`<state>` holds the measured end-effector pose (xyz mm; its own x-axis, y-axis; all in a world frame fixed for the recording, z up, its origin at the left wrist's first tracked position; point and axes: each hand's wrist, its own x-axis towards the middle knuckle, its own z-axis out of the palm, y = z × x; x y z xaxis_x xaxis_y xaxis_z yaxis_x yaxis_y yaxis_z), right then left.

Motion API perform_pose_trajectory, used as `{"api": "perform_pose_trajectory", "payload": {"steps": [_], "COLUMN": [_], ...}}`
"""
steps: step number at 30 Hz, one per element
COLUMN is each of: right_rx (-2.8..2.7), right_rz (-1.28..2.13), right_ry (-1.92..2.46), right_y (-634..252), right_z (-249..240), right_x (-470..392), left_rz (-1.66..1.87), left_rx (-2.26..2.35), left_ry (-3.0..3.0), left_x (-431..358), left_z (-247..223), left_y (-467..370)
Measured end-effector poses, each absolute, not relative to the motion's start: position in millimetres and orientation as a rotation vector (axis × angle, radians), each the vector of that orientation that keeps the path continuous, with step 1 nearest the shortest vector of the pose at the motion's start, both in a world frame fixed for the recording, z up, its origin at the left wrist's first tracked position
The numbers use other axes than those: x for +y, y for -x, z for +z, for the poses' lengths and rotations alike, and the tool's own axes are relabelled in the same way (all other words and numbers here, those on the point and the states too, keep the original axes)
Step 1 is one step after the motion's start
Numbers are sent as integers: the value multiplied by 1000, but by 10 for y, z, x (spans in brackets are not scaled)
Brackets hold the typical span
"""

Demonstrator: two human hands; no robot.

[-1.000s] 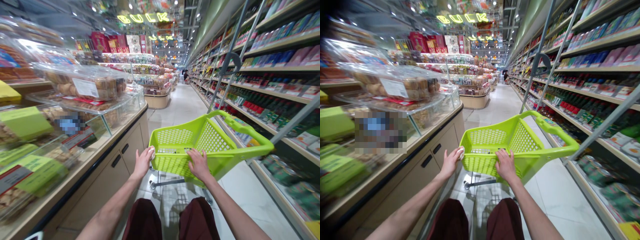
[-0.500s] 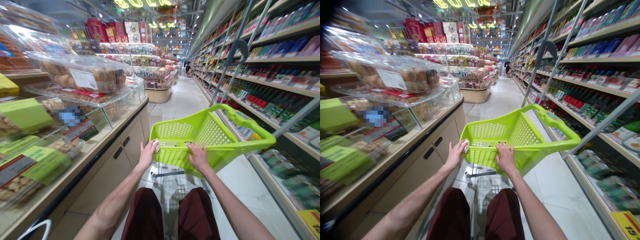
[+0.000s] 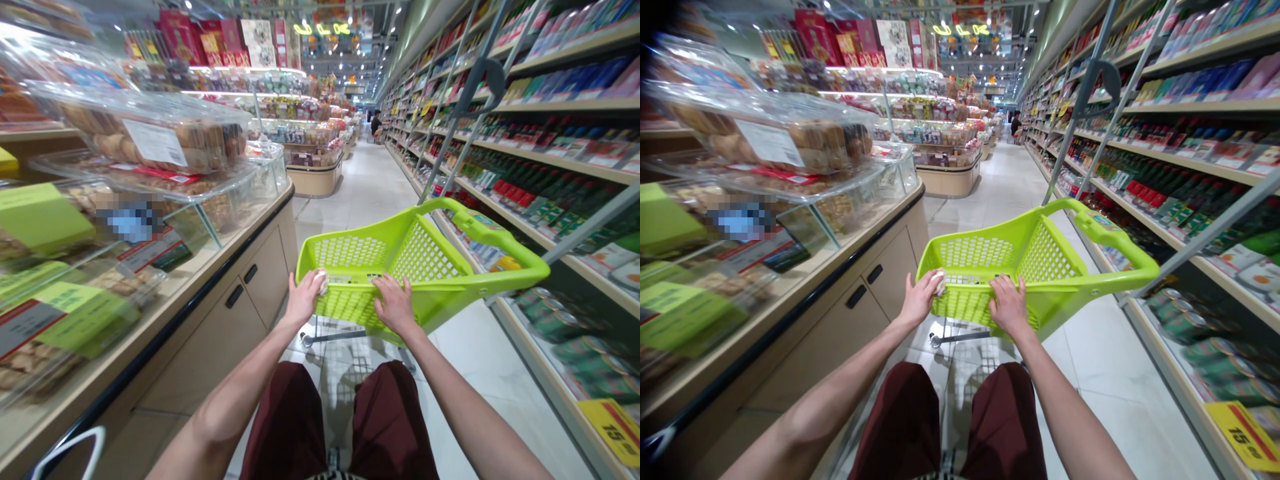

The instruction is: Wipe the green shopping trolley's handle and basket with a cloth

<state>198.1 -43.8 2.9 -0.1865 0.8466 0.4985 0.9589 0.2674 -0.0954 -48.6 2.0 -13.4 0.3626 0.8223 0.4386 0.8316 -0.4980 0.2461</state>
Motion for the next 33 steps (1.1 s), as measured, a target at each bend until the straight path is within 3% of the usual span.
{"api": "perform_pose_trajectory", "payload": {"steps": [12, 21, 33], "right_rx": [-2073, -2075, -2093], "right_rz": [-318, -320, -281], "right_ry": [1621, 1616, 1594], "right_y": [-1921, -1923, -2047], "right_z": [42, 8, 23], "right_x": [-463, -444, -340], "left_rz": [-783, -773, -764], "left_rx": [-1471, -1641, -1708], "left_ry": [2669, 2565, 2506], "left_x": [-68, 18, -15], "left_z": [-51, -66, -109], "left_y": [91, 482, 291]}}
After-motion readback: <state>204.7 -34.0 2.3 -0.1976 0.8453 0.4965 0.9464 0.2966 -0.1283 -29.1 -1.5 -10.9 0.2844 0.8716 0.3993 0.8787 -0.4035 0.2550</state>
